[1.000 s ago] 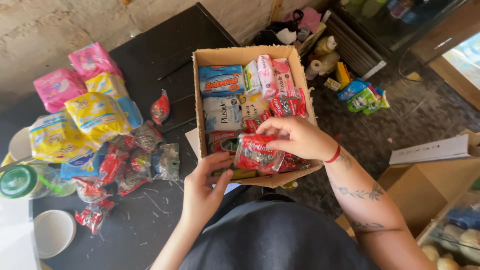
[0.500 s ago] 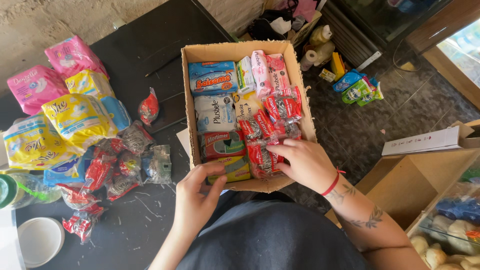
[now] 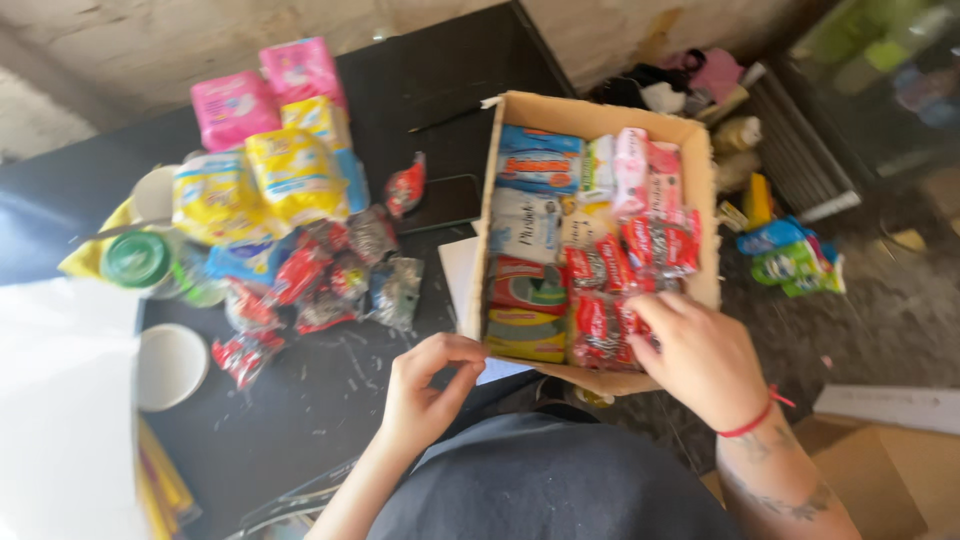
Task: The person picks up several small red packets from a table and places them into a cardboard box, then arranges yellow and blue hygiene product packs on top of the red packets in the box.
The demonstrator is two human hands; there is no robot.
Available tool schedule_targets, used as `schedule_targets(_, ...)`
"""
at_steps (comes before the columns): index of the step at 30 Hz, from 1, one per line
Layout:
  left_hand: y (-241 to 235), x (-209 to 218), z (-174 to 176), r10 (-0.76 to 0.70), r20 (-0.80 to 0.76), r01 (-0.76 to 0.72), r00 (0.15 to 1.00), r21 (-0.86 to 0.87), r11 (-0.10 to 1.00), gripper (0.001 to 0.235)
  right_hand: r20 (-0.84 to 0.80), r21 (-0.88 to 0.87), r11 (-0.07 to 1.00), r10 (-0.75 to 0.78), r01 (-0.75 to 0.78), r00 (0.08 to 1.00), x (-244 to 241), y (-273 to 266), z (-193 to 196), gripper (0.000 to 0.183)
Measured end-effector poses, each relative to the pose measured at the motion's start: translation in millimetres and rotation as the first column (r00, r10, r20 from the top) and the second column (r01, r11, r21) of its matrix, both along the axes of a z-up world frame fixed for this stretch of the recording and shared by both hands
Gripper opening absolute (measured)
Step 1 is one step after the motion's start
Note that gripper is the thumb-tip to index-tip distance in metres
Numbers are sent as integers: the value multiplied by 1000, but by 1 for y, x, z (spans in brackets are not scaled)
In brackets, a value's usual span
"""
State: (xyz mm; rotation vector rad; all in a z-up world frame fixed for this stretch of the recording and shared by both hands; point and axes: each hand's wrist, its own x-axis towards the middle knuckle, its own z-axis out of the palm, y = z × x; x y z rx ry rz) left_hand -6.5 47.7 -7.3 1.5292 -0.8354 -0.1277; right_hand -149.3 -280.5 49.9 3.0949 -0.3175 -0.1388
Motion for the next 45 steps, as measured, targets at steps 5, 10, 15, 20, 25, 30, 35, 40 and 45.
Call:
schedule_targets(5, 54, 28, -48, 355, 126, -369, 927, 126, 921, 7, 225, -60, 992, 122, -111, 967, 19, 23, 33, 24)
schedule_targets(10, 113, 98, -109, 630, 545, -827, 553, 263, 497, 34, 295, -10, 957, 281, -291, 913, 46, 58, 33, 31)
schedule_targets(15, 122, 148, -129, 570, 592, -805, 569, 544, 239, 71, 264, 142, 884, 400, -445, 878, 67, 90, 15, 29)
schedule_targets(20, 120, 155, -130, 599, 625, -865, 501, 373, 335, 33, 237, 225, 873, 383, -434, 893, 79, 114, 23, 19)
schedule_targets(25, 111, 131, -92, 700, 317, -765, 640, 174, 620, 33, 246, 418, 834, 278, -361, 928, 89, 114, 16, 21)
schedule_targets(30, 74, 69, -19, 278, -20, -277, 960, 50, 960, 39, 410, 728, 572, 78, -377, 909, 101, 96, -13, 43)
schedule_targets(35, 34, 37, -17, 120, -99, -126, 988, -59, 990, 36, 420, 849, 360, -16, -386, 907, 93, 92, -14, 27)
schedule_targets(40, -3, 27, -14, 55, -220, -100, 974, -197, 975, 29, 518, 817, 377, -146, -437, 843, 75, 76, -20, 22)
schedule_targets(45, -32, 28, -3, -85, 100, 96, 991, -108, 989, 24, 679, 627, 635, -161, -452, 716, 60, 57, -14, 16)
